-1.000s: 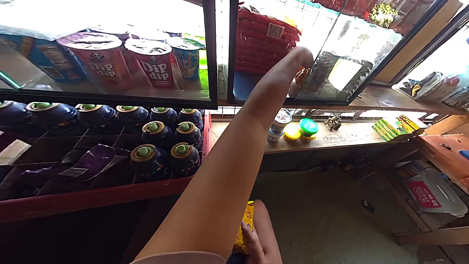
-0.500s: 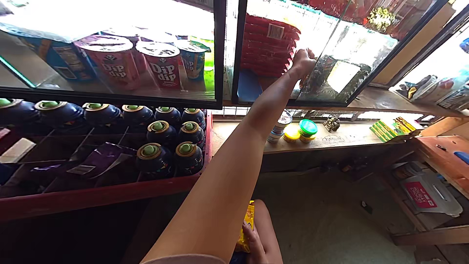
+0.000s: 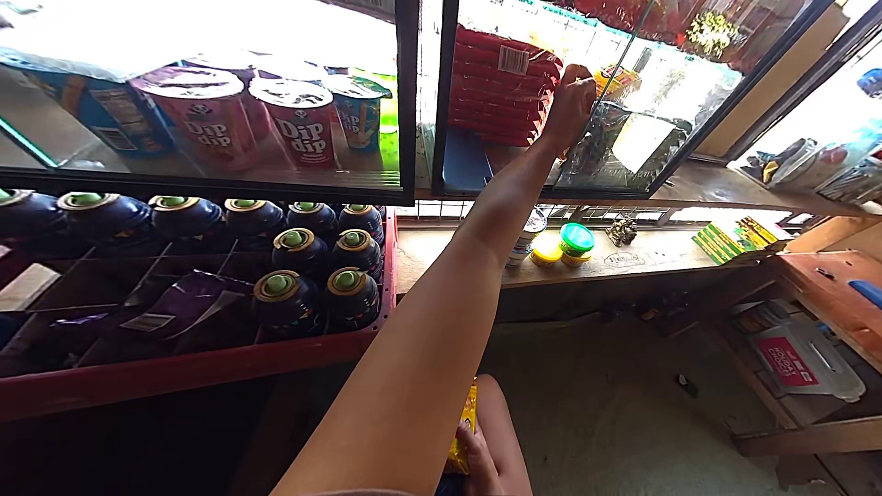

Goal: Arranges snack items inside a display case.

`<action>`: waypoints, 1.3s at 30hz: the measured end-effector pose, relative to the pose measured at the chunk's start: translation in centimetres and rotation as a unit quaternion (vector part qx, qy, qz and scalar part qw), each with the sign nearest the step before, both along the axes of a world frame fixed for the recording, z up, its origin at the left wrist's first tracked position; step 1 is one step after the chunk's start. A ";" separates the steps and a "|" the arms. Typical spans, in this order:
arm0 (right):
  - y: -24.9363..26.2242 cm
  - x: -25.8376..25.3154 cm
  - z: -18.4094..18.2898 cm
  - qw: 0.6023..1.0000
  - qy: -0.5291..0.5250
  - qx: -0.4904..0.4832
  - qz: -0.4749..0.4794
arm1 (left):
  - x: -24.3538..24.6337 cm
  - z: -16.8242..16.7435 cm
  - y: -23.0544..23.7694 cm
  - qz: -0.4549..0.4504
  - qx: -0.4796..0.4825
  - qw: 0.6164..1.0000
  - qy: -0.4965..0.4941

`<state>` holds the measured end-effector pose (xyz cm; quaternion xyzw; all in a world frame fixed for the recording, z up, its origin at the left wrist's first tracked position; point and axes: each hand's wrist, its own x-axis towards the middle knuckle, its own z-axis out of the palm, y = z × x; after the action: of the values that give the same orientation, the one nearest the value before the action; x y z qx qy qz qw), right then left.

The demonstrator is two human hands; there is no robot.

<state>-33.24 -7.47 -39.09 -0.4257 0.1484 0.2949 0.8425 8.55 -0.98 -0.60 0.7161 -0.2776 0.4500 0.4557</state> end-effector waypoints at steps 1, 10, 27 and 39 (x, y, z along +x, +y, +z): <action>0.0 0.0 0.0 1.000 0.000 0.002 -0.003 | 0.1 0.0 0.0 -0.002 0.000 1.000 -0.004; -0.1 0.1 0.1 1.000 0.015 0.003 0.004 | -1.4 1.6 -0.1 0.069 0.052 0.965 0.246; -0.1 0.1 -0.4 1.000 0.003 0.002 0.016 | -6.8 7.2 1.3 0.161 0.514 0.751 0.383; -0.1 0.1 0.1 1.000 0.008 0.013 0.003 | -4.4 6.7 1.1 0.158 0.508 0.772 0.347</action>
<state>-33.15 -7.61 -39.00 -0.4132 0.1501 0.3024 0.8457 4.17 0.16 6.10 0.9846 -0.1718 0.0302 0.0134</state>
